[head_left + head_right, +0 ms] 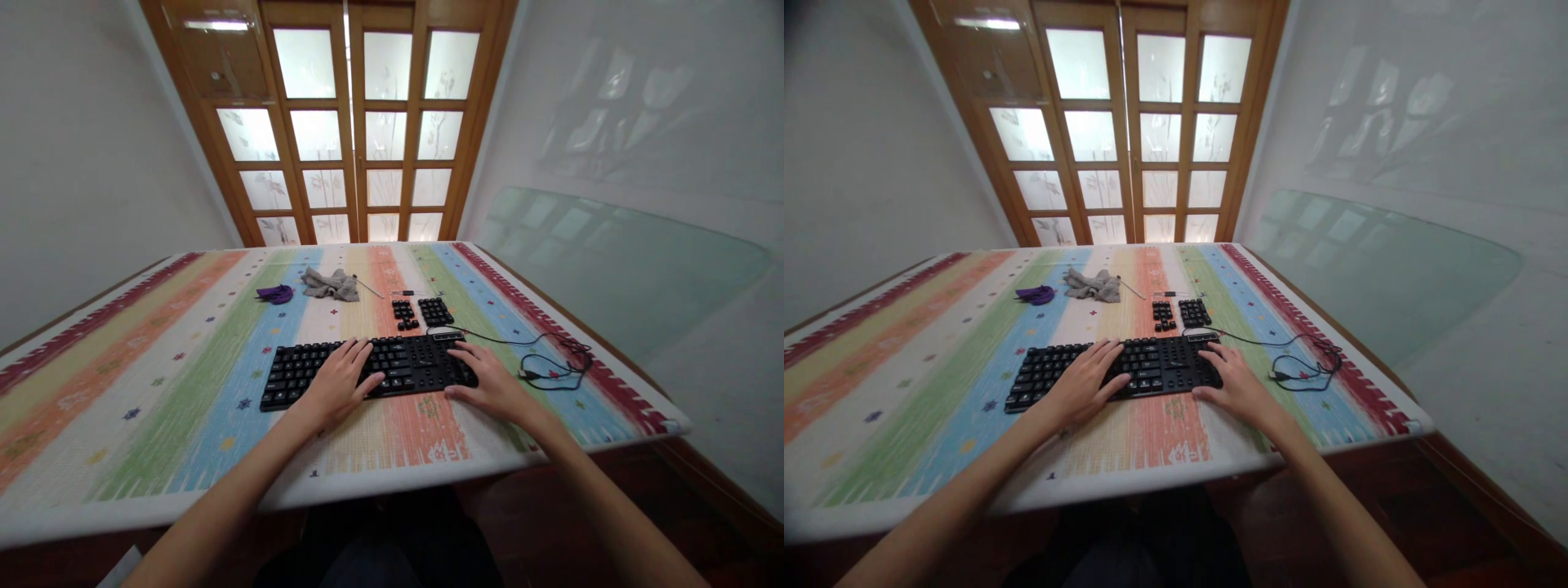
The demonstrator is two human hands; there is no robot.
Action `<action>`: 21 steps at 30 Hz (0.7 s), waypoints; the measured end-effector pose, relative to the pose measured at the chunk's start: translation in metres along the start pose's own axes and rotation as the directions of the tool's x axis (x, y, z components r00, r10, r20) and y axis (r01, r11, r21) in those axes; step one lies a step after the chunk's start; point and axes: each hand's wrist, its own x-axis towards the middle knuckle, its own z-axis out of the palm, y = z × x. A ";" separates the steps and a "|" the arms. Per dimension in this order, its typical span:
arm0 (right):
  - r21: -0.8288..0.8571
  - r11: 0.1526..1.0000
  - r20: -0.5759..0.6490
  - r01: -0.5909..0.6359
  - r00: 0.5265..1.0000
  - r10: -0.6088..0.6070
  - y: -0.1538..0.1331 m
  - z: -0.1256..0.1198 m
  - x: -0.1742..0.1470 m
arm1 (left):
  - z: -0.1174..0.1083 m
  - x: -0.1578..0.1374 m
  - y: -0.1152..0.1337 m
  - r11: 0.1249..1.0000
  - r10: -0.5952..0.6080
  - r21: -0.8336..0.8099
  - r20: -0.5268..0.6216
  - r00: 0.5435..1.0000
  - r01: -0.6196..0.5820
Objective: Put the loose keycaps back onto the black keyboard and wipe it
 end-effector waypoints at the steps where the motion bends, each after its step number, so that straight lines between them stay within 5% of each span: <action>1: -0.001 1.000 -0.009 -0.024 1.000 0.024 0.001 0.001 -0.001 | 0.004 0.004 -0.006 1.000 -0.009 0.004 0.024 1.000 0.009; 9: 0.107 0.985 -0.029 -0.137 0.990 0.141 0.004 0.006 -0.003 | 0.018 0.005 -0.023 0.999 -0.023 0.031 0.082 0.996 0.020; 21: 0.200 0.964 -0.036 -0.175 0.982 0.186 -0.019 0.007 -0.003 | 0.000 0.002 -0.029 0.998 -0.065 0.030 0.128 0.990 0.062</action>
